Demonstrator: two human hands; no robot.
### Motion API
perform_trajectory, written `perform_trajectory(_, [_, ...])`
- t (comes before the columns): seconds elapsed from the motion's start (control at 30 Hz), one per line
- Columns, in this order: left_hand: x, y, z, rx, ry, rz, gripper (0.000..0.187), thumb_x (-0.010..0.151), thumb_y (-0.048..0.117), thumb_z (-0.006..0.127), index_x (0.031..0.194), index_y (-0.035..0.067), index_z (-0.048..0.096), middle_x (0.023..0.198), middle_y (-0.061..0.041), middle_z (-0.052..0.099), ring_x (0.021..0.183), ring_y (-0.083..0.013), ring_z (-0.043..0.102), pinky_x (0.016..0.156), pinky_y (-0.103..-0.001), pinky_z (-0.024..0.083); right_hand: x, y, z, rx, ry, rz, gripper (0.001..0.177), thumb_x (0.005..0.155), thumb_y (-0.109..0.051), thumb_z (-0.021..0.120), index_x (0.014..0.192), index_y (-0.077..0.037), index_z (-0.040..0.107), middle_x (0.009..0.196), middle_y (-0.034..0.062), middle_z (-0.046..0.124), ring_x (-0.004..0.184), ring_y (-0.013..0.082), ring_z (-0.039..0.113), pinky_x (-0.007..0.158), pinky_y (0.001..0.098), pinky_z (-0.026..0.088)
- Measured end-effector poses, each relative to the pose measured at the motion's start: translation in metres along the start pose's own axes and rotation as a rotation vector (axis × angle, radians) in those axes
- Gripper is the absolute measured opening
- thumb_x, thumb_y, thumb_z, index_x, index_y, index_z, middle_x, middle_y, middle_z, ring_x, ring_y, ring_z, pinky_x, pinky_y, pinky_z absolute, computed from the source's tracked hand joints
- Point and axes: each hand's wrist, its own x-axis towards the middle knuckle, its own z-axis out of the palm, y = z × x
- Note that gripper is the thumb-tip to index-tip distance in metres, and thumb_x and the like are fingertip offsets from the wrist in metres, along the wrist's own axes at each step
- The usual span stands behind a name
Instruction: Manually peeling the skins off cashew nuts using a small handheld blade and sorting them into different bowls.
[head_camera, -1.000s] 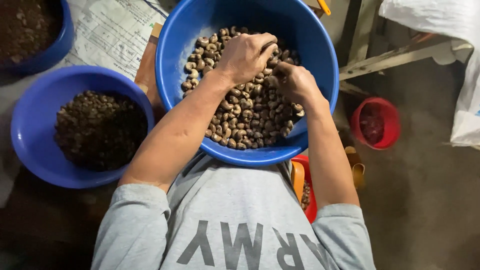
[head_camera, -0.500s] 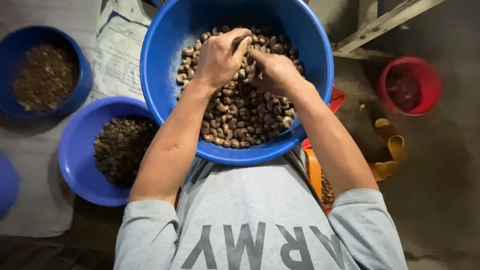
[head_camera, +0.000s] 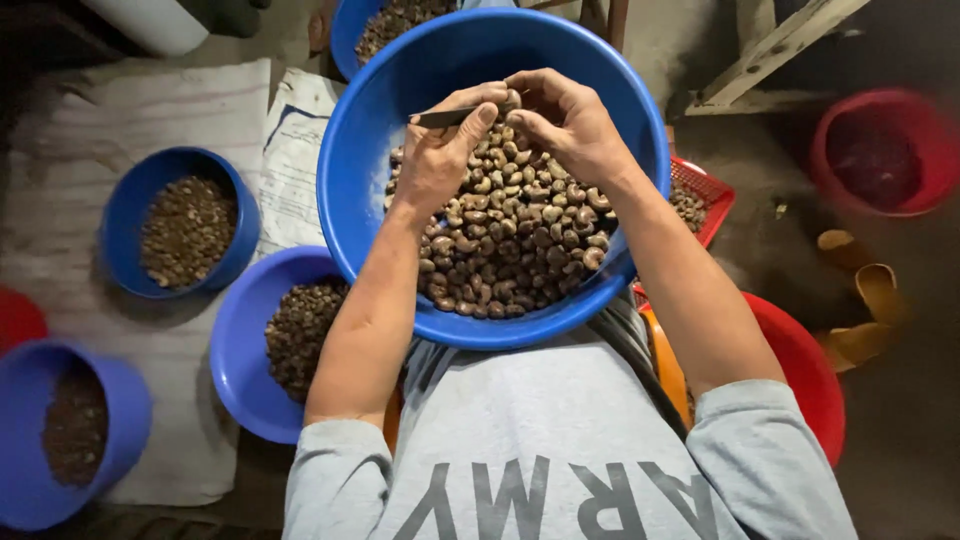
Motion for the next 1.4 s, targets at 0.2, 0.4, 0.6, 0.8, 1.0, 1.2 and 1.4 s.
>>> perform_trajectory(0.2, [-0.001,0.002,0.000,0.175,0.094,-0.072,0.028,0.098,0.026,0.071,0.119,0.007,0.074,0.096,-0.003,0.080,0.060,-0.0043,0.051,0.052,-0.019,0.040,0.000,0.005,0.002,-0.141,0.001,-0.033,0.035,0.100,-0.009,0.073,0.131,0.001,0.062,0.096,0.0056,0.068,0.076,0.0090,0.062,0.066,0.0203,0.052])
perform_trajectory(0.4, [0.000,0.000,0.000,0.151,0.039,-0.016,0.024,0.100,0.021,0.070,0.120,0.008,0.073,0.101,-0.004,0.079,0.067,-0.0053,0.057,0.061,-0.019,0.048,0.000,0.005,0.004,-0.279,0.052,-0.123,0.032,0.097,-0.002,0.075,0.125,0.002,0.061,0.100,0.0086,0.070,0.081,0.0109,0.066,0.072,0.0219,0.056])
perform_trajectory(0.6, [0.001,-0.004,0.000,0.053,-0.001,-0.032,0.023,0.099,0.021,0.071,0.120,0.011,0.073,0.114,-0.004,0.078,0.078,-0.0062,0.066,0.068,-0.019,0.054,-0.001,0.005,0.005,-0.366,0.106,-0.126,0.033,0.095,-0.006,0.080,0.115,-0.002,0.054,0.091,0.0080,0.071,0.073,0.0123,0.068,0.063,0.0249,0.057])
perform_trajectory(0.8, [0.002,-0.003,0.001,-0.046,0.050,-0.048,0.020,0.100,0.016,0.067,0.118,0.007,0.072,0.112,-0.009,0.078,0.093,-0.0159,0.076,0.086,-0.025,0.066,0.000,0.011,0.003,-0.414,0.165,-0.155,0.035,0.092,-0.013,0.085,0.107,-0.002,0.055,0.087,0.0084,0.073,0.071,0.0126,0.070,0.062,0.0241,0.058])
perform_trajectory(1.0, [0.003,-0.003,0.000,-0.072,0.058,-0.061,0.021,0.098,0.017,0.070,0.118,0.009,0.073,0.110,-0.009,0.079,0.092,-0.0154,0.076,0.083,-0.024,0.067,-0.001,0.013,0.004,-0.457,0.179,-0.177,0.035,0.090,-0.018,0.087,0.104,-0.004,0.057,0.084,0.0062,0.074,0.069,0.0112,0.067,0.063,0.0250,0.057])
perform_trajectory(1.2, [0.002,-0.004,0.001,-0.027,0.036,-0.113,0.023,0.098,0.022,0.069,0.117,0.009,0.073,0.109,-0.009,0.079,0.089,-0.0153,0.077,0.084,-0.025,0.067,-0.002,0.012,0.004,-0.533,0.160,-0.248,0.036,0.091,-0.016,0.087,0.106,-0.002,0.057,0.083,0.0065,0.072,0.065,0.0125,0.064,0.059,0.0254,0.052])
perform_trajectory(1.4, [0.001,0.000,0.000,-0.042,0.046,-0.105,0.022,0.098,0.019,0.069,0.115,0.007,0.073,0.106,-0.010,0.079,0.092,-0.0165,0.077,0.088,-0.026,0.067,-0.002,0.015,0.005,-0.619,0.175,-0.304,0.033,0.090,-0.005,0.088,0.105,-0.001,0.059,0.081,0.0059,0.070,0.063,0.0127,0.064,0.056,0.0260,0.052])
